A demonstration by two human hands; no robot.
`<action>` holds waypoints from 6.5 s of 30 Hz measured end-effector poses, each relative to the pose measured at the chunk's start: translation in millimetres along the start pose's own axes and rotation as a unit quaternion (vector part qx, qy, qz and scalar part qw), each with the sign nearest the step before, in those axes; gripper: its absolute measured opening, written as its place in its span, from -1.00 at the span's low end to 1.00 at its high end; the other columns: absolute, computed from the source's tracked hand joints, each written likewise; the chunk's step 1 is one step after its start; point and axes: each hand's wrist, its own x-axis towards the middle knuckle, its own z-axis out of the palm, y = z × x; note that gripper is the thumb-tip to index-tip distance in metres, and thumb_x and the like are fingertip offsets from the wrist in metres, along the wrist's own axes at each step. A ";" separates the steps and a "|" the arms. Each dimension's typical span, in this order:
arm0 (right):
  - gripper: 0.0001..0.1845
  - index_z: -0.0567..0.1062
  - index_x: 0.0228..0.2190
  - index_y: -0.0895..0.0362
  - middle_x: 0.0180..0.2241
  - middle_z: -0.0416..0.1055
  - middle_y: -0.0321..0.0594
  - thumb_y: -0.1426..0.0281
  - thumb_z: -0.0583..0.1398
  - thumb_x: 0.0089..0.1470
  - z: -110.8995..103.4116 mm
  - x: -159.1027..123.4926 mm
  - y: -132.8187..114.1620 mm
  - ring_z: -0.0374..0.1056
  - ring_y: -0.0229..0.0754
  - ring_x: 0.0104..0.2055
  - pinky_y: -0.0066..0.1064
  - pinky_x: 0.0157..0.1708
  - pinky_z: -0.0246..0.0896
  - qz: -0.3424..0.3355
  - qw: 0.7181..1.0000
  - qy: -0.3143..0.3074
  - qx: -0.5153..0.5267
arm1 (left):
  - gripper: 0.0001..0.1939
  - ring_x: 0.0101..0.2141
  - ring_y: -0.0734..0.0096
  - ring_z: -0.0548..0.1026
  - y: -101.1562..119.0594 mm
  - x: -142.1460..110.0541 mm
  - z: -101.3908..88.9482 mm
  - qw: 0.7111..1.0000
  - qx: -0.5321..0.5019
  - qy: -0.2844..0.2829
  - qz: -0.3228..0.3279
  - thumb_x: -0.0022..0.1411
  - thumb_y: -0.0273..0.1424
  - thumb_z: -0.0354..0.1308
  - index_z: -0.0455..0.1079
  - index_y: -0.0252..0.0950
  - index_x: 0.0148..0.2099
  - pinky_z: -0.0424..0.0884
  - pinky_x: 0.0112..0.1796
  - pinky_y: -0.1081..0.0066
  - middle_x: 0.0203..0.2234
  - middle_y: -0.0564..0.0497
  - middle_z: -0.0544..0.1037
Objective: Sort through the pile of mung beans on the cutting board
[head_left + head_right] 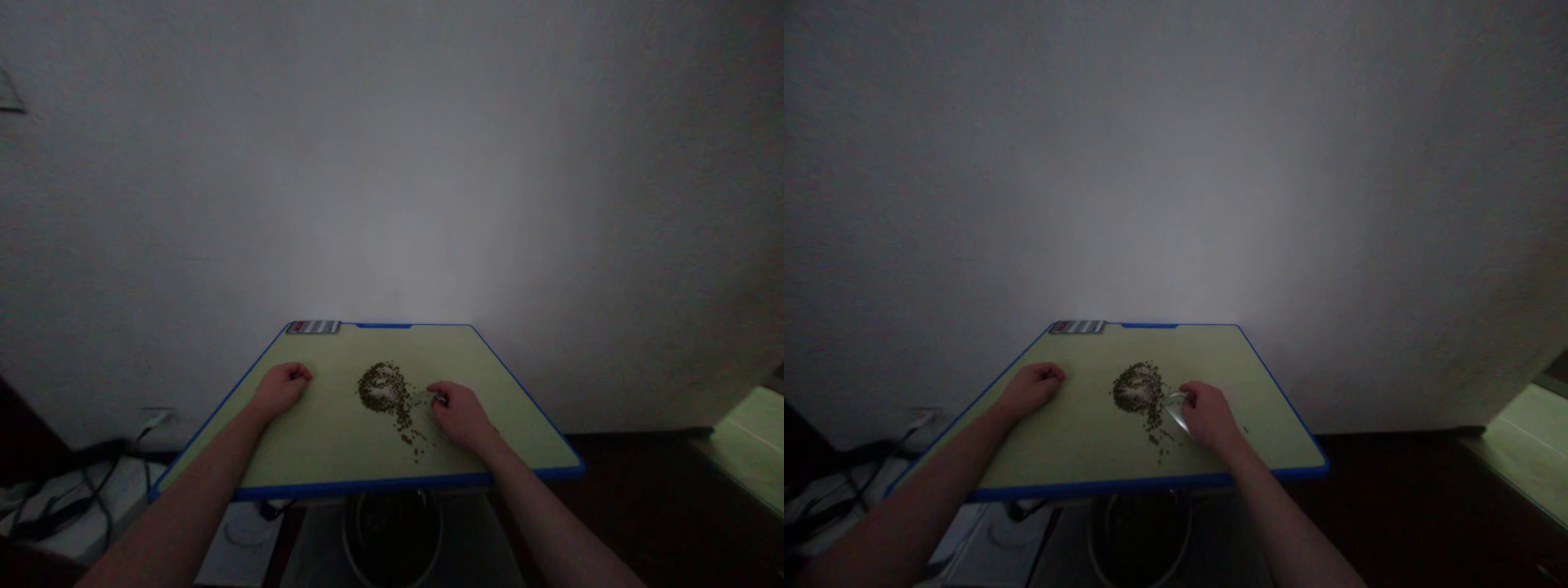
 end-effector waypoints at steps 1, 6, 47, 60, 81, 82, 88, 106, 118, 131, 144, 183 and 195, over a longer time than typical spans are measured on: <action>-0.64 0.47 -0.25 0.16 -0.35 0.45 -0.19 0.47 0.05 -0.14 -0.6 -0.1 0.6 0.31 -0.25 -0.32 -0.47 -0.26 0.11 0.007 1.000 0.001 -0.002 | -0.80 -0.56 0.44 0.36 -0.6 0.2 0.3 1.000 0.001 0.001 0.002 -0.13 -0.42 -0.05 0.37 -0.31 -0.44 0.21 -0.52 0.48 -0.63 0.06 0.42; -0.65 0.47 -0.27 0.18 -0.40 0.45 -0.19 0.48 0.06 -0.17 -5.7 -2.0 11.9 0.31 -0.25 -0.37 -0.48 -0.31 0.12 0.037 0.999 0.003 0.015 | -0.80 -0.55 0.44 0.36 -0.5 0.5 0.1 1.000 -0.003 0.002 0.003 -0.13 -0.41 -0.05 0.38 -0.30 -0.44 0.22 -0.51 0.48 -0.63 0.07 0.42; -0.66 0.46 -0.26 0.18 -0.44 0.43 -0.21 0.43 0.06 -0.14 -37.3 0.6 47.8 0.30 -0.27 -0.43 -0.48 -0.38 0.13 0.058 0.998 0.034 -0.008 | -0.80 -0.57 0.45 0.35 -1.4 0.4 0.5 1.000 -0.019 -0.003 0.005 -0.15 -0.42 -0.05 0.37 -0.30 -0.45 0.21 -0.52 0.48 -0.66 0.08 0.40; -0.62 0.47 -0.25 0.19 -0.37 0.45 -0.14 0.49 0.06 -0.18 -35.2 4.3 55.9 0.32 -0.20 -0.32 -0.42 -0.28 0.12 0.079 0.991 0.050 -0.092 | -0.82 -0.53 0.42 0.37 1.3 -0.6 -0.5 1.000 -0.005 -0.005 -0.006 -0.13 -0.43 -0.04 0.36 -0.30 -0.45 0.22 -0.50 0.47 -0.62 0.06 0.42; -0.65 0.47 -0.26 0.17 -0.38 0.44 -0.19 0.47 0.06 -0.15 -23.5 26.9 50.5 0.31 -0.26 -0.36 -0.48 -0.32 0.12 0.020 0.999 -0.009 -0.041 | -0.81 -0.55 0.42 0.37 -0.5 -0.1 -0.5 1.000 0.000 -0.001 0.004 -0.15 -0.40 -0.05 0.36 -0.29 -0.46 0.21 -0.51 0.47 -0.63 0.07 0.43; -0.66 0.47 -0.26 0.17 -0.39 0.44 -0.20 0.47 0.07 -0.15 -23.8 26.4 49.6 0.31 -0.26 -0.37 -0.49 -0.32 0.12 0.014 0.999 -0.016 -0.037 | -0.81 -0.54 0.42 0.37 -0.5 -0.2 -0.4 1.000 0.000 -0.002 0.004 -0.15 -0.40 -0.05 0.36 -0.29 -0.45 0.21 -0.51 0.47 -0.63 0.07 0.42; -0.66 0.43 -0.23 0.13 -0.41 0.42 -0.24 0.48 0.05 -0.10 -27.4 44.1 36.0 0.28 -0.28 -0.37 -0.49 -0.32 0.08 -0.018 0.998 0.013 -0.059 | -0.80 -0.54 0.42 0.37 1.6 -1.0 -0.6 1.000 0.002 -0.007 0.006 -0.14 -0.40 -0.05 0.36 -0.30 -0.44 0.22 -0.50 0.47 -0.62 0.06 0.43; -0.62 0.45 -0.30 0.10 -0.38 0.45 -0.23 0.57 0.06 -0.23 -14.0 38.6 16.3 0.31 -0.25 -0.35 -0.50 -0.36 0.07 -0.022 0.988 -0.076 -0.134 | -0.80 -0.54 0.42 0.37 4.9 -2.2 -1.9 1.000 -0.006 -0.004 -0.007 -0.16 -0.41 -0.04 0.37 -0.31 -0.45 0.23 -0.50 0.47 -0.63 0.07 0.43; -0.63 0.44 -0.25 0.15 -0.34 0.45 -0.15 0.55 0.04 -0.17 -14.0 45.0 25.9 0.32 -0.22 -0.30 -0.46 -0.29 0.10 0.027 0.990 -0.008 -0.139 | -0.79 -0.54 0.41 0.38 1.5 -0.1 -0.9 1.000 0.006 0.000 0.008 -0.15 -0.39 -0.05 0.38 -0.29 -0.46 0.23 -0.49 0.46 -0.62 0.06 0.44; -0.63 0.45 -0.20 0.13 -0.34 0.46 -0.19 0.45 0.06 -0.11 -40.5 14.6 37.5 0.34 -0.25 -0.33 -0.48 -0.30 0.13 -0.023 0.995 -0.063 -0.072 | -0.79 -0.55 0.42 0.37 0.7 -0.5 0.8 1.000 0.000 -0.003 0.001 -0.14 -0.39 -0.06 0.36 -0.29 -0.43 0.23 -0.51 0.47 -0.62 0.07 0.43; -0.61 0.45 -0.19 0.10 -0.19 0.42 -0.23 0.50 0.01 -0.08 -26.8 7.8 15.4 0.29 -0.22 -0.15 -0.46 -0.13 0.08 -0.069 0.990 -0.084 -0.091 | -0.80 -0.56 0.40 0.38 3.6 -1.4 -0.4 1.000 0.010 -0.012 0.002 -0.12 -0.36 -0.05 0.36 -0.27 -0.44 0.22 -0.52 0.47 -0.64 0.08 0.42; -0.62 0.45 -0.19 0.13 -0.19 0.42 -0.19 0.47 0.03 -0.09 -19.5 -27.6 -11.3 0.30 -0.21 -0.16 -0.44 -0.13 0.10 -0.038 0.990 -0.131 -0.017 | -0.81 -0.52 0.40 0.39 -1.1 0.1 0.8 1.000 0.000 -0.009 0.008 -0.12 -0.38 -0.04 0.35 -0.29 -0.43 0.24 -0.47 0.46 -0.62 0.06 0.42; -0.63 0.47 -0.23 0.10 -0.36 0.46 -0.22 0.46 0.04 -0.13 -21.5 -39.6 -12.9 0.33 -0.26 -0.34 -0.49 -0.31 0.14 -0.042 0.991 -0.129 -0.004 | -0.79 -0.54 0.41 0.38 -0.3 -0.5 0.1 1.000 0.006 -0.008 0.006 -0.14 -0.38 -0.05 0.37 -0.28 -0.44 0.23 -0.50 0.47 -0.61 0.06 0.44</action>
